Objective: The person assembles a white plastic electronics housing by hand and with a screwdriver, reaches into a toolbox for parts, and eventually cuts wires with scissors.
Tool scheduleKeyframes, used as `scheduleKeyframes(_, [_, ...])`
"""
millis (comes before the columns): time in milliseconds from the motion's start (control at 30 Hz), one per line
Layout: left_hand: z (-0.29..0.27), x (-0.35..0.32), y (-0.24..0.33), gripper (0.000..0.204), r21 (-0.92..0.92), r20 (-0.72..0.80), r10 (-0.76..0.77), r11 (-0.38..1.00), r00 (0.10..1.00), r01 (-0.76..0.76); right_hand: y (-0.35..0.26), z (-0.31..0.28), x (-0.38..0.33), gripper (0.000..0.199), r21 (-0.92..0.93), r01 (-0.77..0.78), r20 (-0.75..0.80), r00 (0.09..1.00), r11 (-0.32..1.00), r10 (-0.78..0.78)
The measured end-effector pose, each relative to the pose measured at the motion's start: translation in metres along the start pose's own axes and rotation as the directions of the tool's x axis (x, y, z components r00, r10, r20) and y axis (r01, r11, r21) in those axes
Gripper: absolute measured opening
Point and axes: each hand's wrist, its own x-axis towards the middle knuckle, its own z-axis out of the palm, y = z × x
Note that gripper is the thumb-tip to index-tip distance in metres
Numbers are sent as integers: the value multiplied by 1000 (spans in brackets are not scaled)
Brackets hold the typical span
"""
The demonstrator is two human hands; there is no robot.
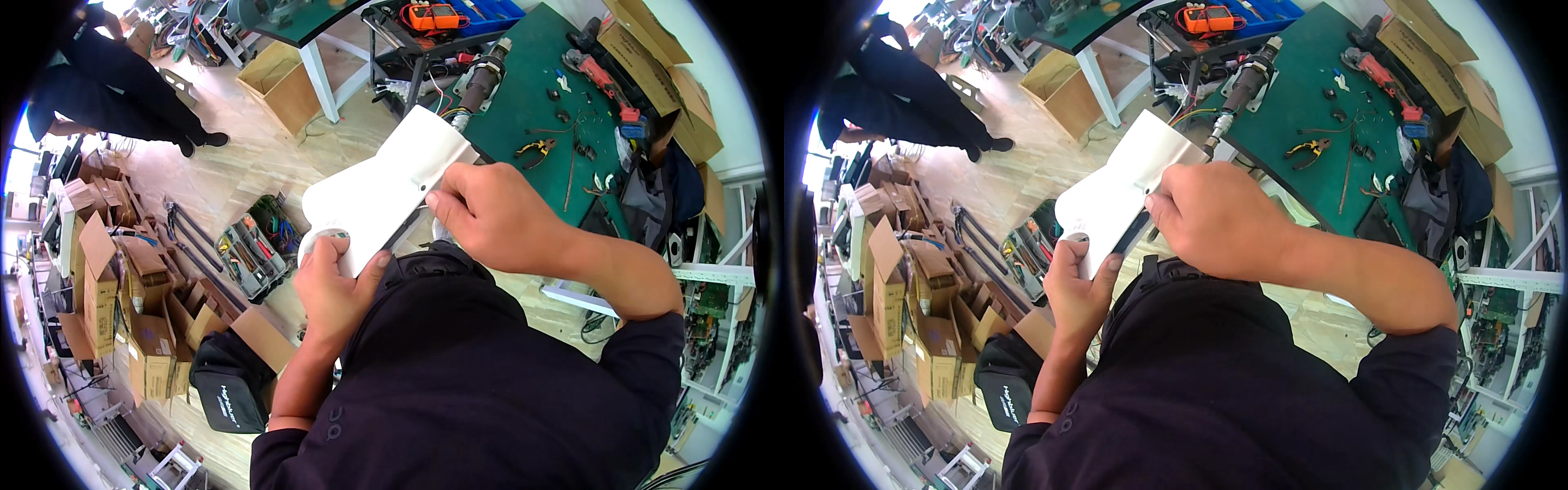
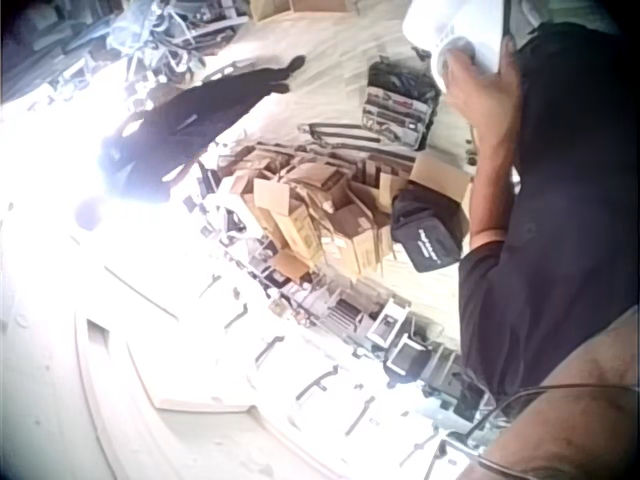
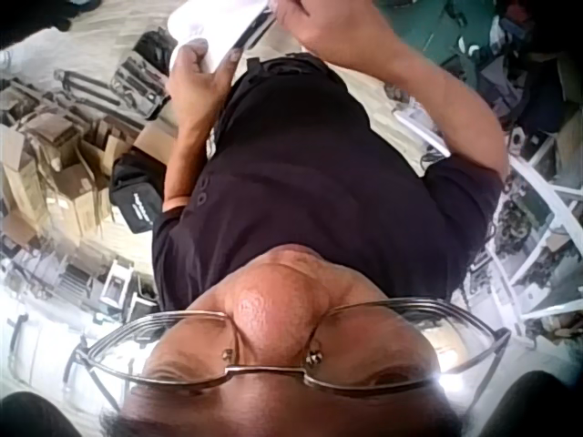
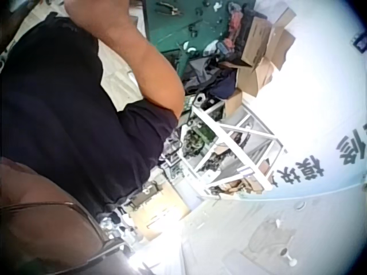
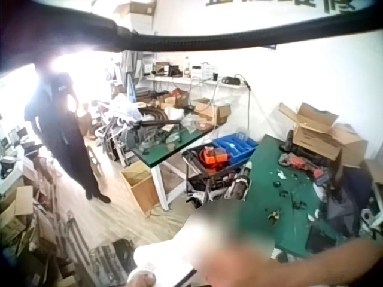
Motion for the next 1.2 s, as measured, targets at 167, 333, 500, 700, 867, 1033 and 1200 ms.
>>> scheduleKeyframes(167, [4, 1, 3, 35, -32, 17, -32, 999, 999, 33, 10, 12, -8, 19, -587, 381, -73, 854, 714, -515])
scheduleKeyframes(333, [6, 3, 0, 44, -85, 30, -151, 985, 988, 153, 16, 7, -8, 19, -757, 495, 85, 721, 425, -688])
scheduleKeyframes(500, [13, -1, 5, 45, -78, -1, -113, 991, 994, 112, 18, 7, 3, 18, -312, 365, -116, 902, 877, -416])
scheduleKeyframes(700, [11, 0, 5, 46, 32, -59, -19, 999, 998, 21, 3, 10, 7, 26, -5, 34, -164, 986, 999, -34])
scheduleKeyframes(867, [11, 1, 5, 46, 97, -125, 33, 995, 992, -21, 10, 22, 11, 24, -172, 182, -328, 916, 968, -230])
scheduleKeyframes(1033, [4, 5, 3, 46, 120, -167, 81, 991, 983, -62, 5, 34, 14, 19, 121, 155, -417, 904, 981, -91])
scheduleKeyframes(1200, [-1, 4, 7, 47, 137, -173, 54, 990, 983, -31, -4, 40, 15, 13, 408, 130, -436, 897, 904, 68])
